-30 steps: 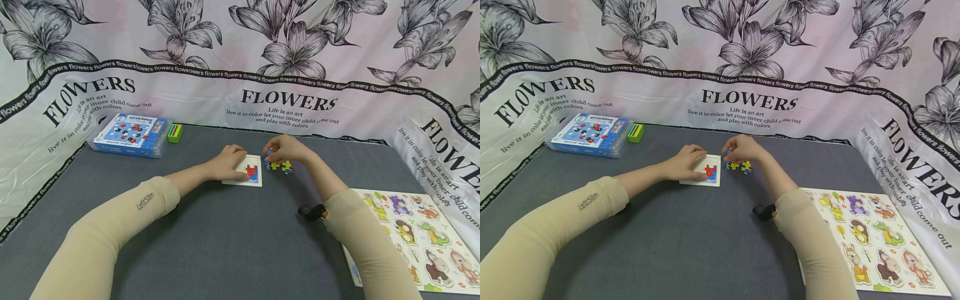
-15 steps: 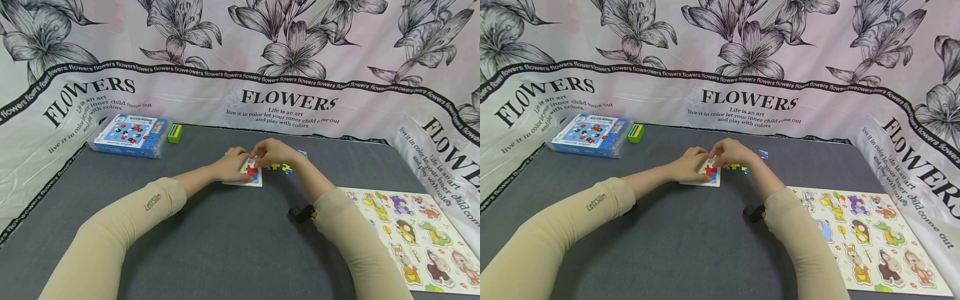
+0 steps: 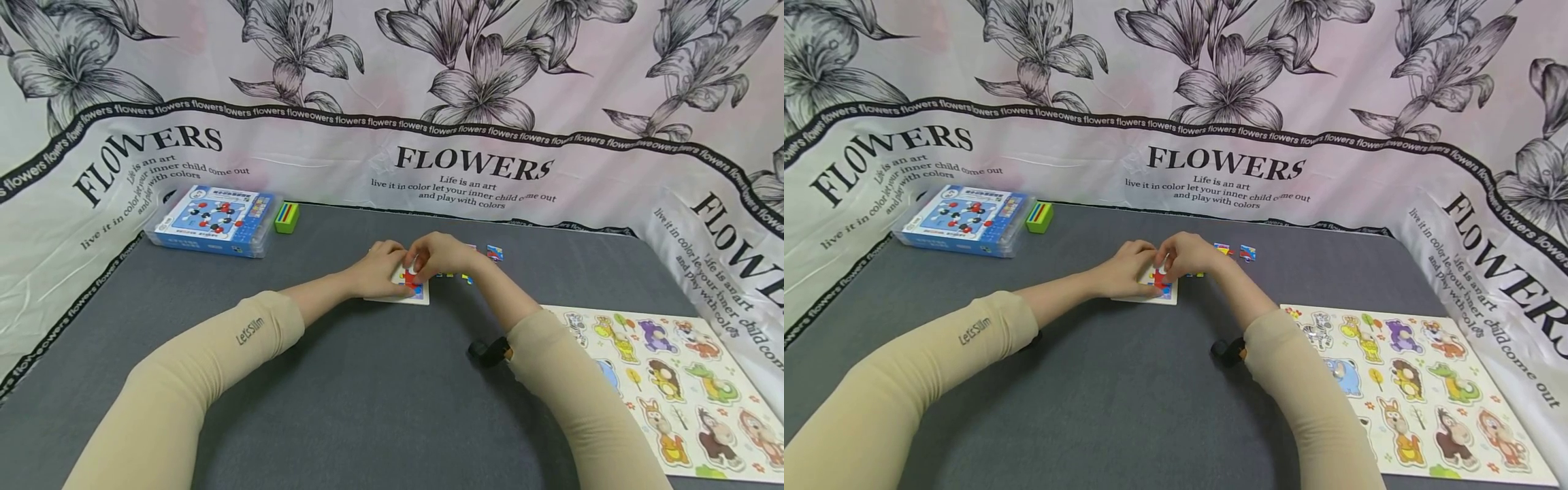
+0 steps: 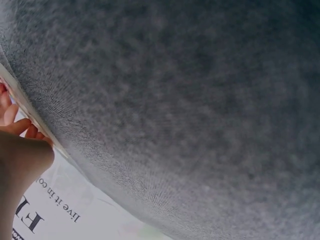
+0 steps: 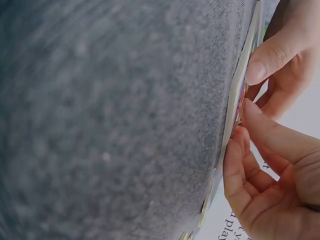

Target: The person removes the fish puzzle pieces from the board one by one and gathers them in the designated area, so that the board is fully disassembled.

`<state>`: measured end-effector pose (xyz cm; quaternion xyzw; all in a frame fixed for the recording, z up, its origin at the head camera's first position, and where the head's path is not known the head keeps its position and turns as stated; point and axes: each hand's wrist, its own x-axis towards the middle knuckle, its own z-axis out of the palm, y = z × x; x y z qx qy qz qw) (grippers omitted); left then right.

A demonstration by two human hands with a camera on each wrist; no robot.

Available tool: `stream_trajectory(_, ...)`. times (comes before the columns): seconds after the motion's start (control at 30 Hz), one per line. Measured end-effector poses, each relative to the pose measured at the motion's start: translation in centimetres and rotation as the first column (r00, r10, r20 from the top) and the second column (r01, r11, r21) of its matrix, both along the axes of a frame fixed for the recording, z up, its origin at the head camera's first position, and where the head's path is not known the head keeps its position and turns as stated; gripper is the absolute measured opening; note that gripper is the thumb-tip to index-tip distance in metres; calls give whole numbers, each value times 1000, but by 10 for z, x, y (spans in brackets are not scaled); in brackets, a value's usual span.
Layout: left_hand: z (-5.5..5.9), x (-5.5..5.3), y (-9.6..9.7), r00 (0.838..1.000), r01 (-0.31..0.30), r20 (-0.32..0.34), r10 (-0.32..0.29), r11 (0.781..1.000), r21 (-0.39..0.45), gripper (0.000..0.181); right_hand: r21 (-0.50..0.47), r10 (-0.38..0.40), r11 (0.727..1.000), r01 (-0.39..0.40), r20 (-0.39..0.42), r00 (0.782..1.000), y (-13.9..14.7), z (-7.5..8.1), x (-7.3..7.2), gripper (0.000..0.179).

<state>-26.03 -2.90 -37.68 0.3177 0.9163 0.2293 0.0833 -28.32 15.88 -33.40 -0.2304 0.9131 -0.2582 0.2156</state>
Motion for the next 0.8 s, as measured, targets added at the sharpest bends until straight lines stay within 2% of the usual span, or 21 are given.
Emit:
stream_trajectory(0.37, -3, -1, -1, 1000, -4, -23, 4, 1000, -5, 74, 25, -40, 999, 42, -46, 998, -4, -4, 2, 29)
stream_trajectory(0.8, -4, 0, -1, 999, -4, -35, 4, 1000, 9, 75, 6, -19, 1000, 20, -61, 998, -4, -6, 3, 28)
